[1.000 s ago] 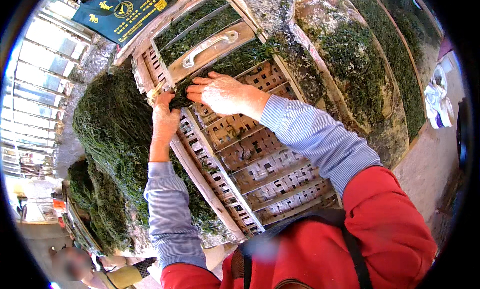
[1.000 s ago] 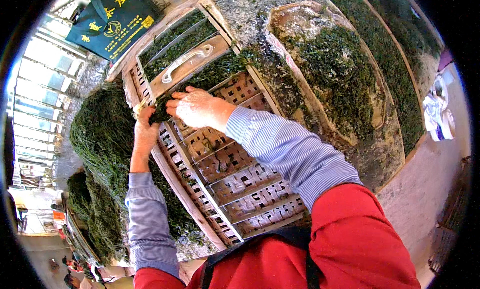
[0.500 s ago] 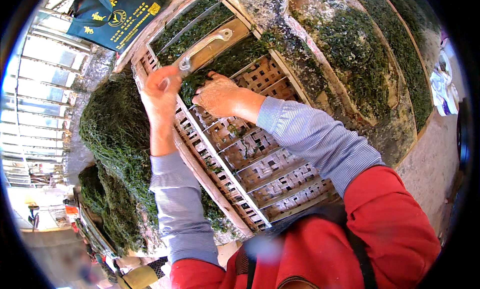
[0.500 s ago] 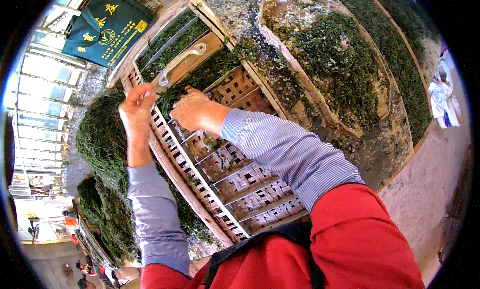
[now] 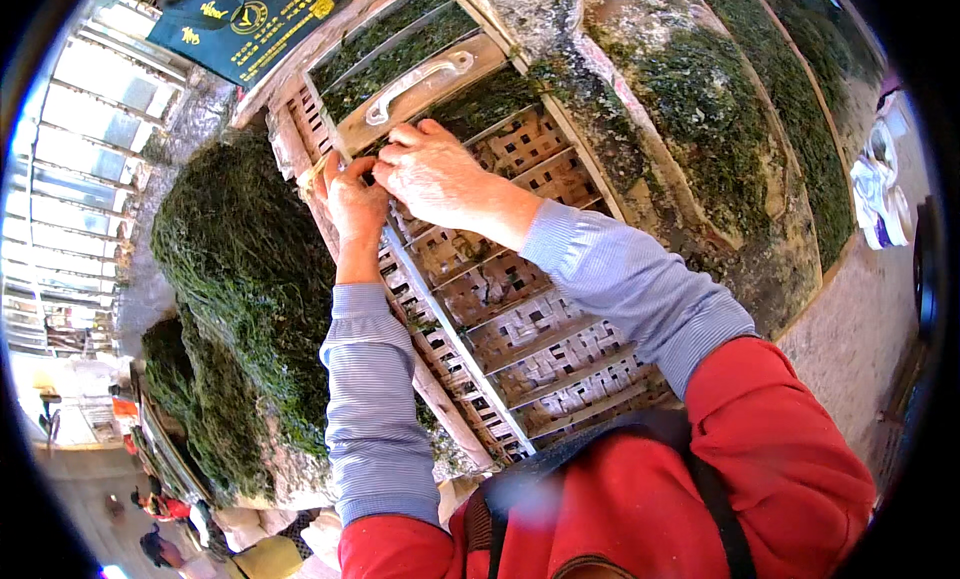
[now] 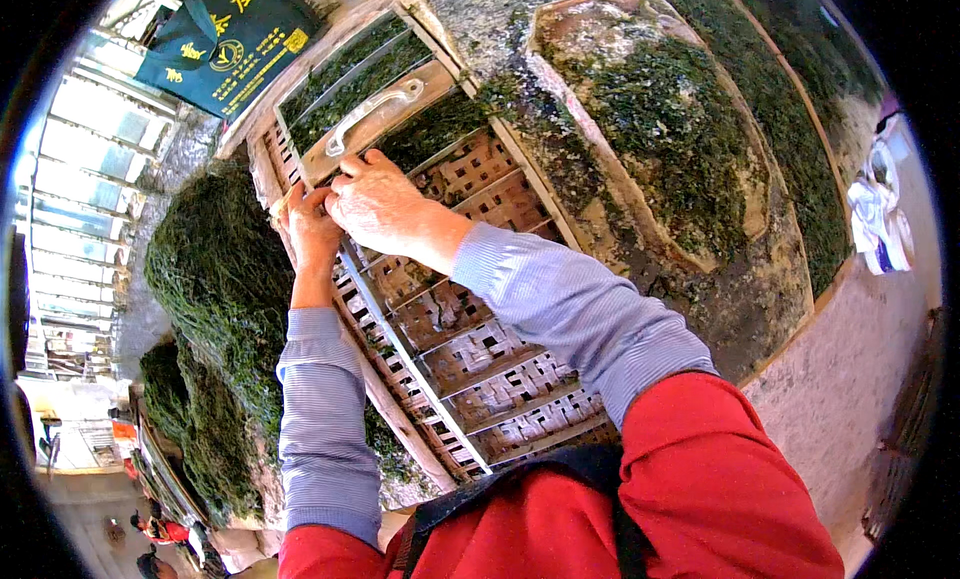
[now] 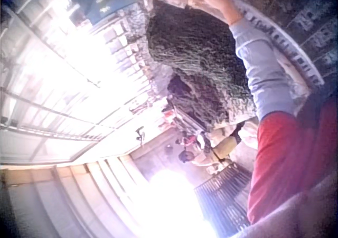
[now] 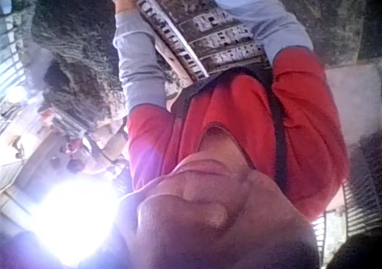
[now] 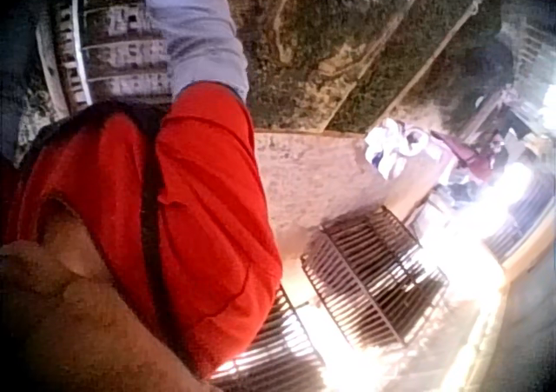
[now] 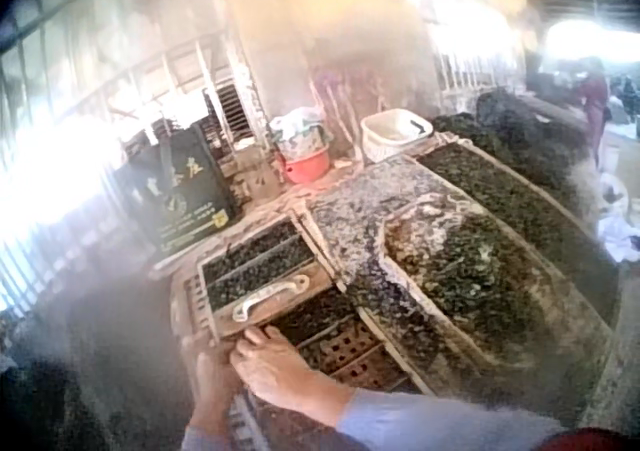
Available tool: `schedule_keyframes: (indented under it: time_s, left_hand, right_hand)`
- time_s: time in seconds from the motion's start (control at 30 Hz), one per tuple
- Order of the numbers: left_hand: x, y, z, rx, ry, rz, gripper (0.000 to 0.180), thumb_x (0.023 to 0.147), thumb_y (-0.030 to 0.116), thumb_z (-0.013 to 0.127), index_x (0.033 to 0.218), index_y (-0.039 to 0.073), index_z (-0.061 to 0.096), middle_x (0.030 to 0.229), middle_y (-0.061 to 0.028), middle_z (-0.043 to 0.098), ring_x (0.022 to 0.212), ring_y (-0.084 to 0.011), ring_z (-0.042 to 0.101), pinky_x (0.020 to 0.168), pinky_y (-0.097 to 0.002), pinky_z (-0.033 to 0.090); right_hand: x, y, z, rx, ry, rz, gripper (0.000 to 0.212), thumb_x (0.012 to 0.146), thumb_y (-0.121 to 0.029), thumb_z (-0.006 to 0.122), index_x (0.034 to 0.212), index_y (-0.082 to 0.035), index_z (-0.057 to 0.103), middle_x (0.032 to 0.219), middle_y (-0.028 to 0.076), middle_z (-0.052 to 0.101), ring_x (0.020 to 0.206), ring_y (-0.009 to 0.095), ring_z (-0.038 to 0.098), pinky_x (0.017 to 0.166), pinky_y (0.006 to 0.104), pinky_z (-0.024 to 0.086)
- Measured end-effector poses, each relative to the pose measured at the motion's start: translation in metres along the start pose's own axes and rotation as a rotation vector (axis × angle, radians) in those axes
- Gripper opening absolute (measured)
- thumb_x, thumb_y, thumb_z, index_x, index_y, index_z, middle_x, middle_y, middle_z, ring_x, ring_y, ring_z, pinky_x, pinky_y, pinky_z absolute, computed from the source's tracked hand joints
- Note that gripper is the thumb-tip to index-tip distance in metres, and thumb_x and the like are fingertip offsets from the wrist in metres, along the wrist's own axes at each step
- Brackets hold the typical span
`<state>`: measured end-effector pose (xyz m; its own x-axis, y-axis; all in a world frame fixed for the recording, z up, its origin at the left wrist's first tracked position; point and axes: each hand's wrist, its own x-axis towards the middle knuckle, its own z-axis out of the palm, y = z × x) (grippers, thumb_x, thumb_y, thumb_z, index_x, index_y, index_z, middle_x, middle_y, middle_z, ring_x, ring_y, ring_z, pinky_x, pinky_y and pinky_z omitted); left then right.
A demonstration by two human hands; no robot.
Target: The person picks up bunches of green plant material by hand from a table and spreads them onto a wooden slatted tray, using a small white tool to smooth and level the material.
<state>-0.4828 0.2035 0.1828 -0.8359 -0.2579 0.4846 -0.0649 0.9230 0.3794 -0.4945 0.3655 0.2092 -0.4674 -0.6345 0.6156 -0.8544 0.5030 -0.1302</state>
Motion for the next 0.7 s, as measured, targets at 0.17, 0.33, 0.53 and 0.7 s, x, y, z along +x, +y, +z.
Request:
schedule_keyframes:
  time_s: [0.17, 0.33, 0.53, 0.7]
  left_hand:
    - [-0.009, -0.005, 0.002, -0.012, 0.039, -0.043, 0.016, 0.066, 0.021, 0.068, 0.082, 0.017, 0.07, 0.119, -0.0158, 0.05, 0.12, -0.0266, 0.036, 0.104, -0.0441, 0.019]
    - [-0.009, 0.054, 0.0, -0.166, 0.279, 0.146, 0.033, 0.069, -0.007, 0.043, 0.099, -0.006, 0.057, 0.104, -0.0191, 0.054, 0.11, -0.0318, 0.046, 0.094, -0.037, 0.039]
    - [-0.036, 0.038, 0.011, 0.137, -0.042, 0.459, 0.041, 0.064, -0.004, 0.051, 0.104, -0.001, 0.057, 0.115, -0.0127, 0.054, 0.111, -0.0301, 0.048, 0.097, -0.0398, 0.036]
    - [-0.031, 0.042, -0.002, 0.121, -0.128, 0.485, 0.042, 0.063, -0.005, 0.053, 0.104, 0.0, 0.056, 0.115, -0.0126, 0.054, 0.111, -0.029, 0.048, 0.094, -0.0372, 0.04]
  right_hand:
    - [-0.02, 0.006, 0.017, -0.108, -0.183, 0.17, 0.029, 0.075, -0.015, 0.053, 0.104, -0.009, 0.056, 0.106, 0.001, 0.054, 0.101, 0.018, 0.048, 0.079, 0.0423, 0.038]
    - [-0.015, 0.029, -0.004, 0.016, -0.339, 0.16, 0.031, 0.071, -0.013, 0.055, 0.102, -0.009, 0.059, 0.106, 0.002, 0.057, 0.102, 0.019, 0.05, 0.08, 0.0404, 0.042]
    - [-0.032, 0.056, -0.041, -0.18, -0.261, 0.319, 0.023, 0.08, -0.022, 0.05, 0.084, -0.002, 0.06, 0.089, 0.012, 0.06, 0.091, 0.025, 0.056, 0.08, 0.0427, 0.043]
    - [-0.037, 0.104, -0.06, -0.238, -0.321, 0.225, 0.021, 0.084, -0.021, 0.051, 0.089, -0.004, 0.062, 0.078, 0.012, 0.061, 0.065, 0.02, 0.061, 0.059, 0.035, 0.056]
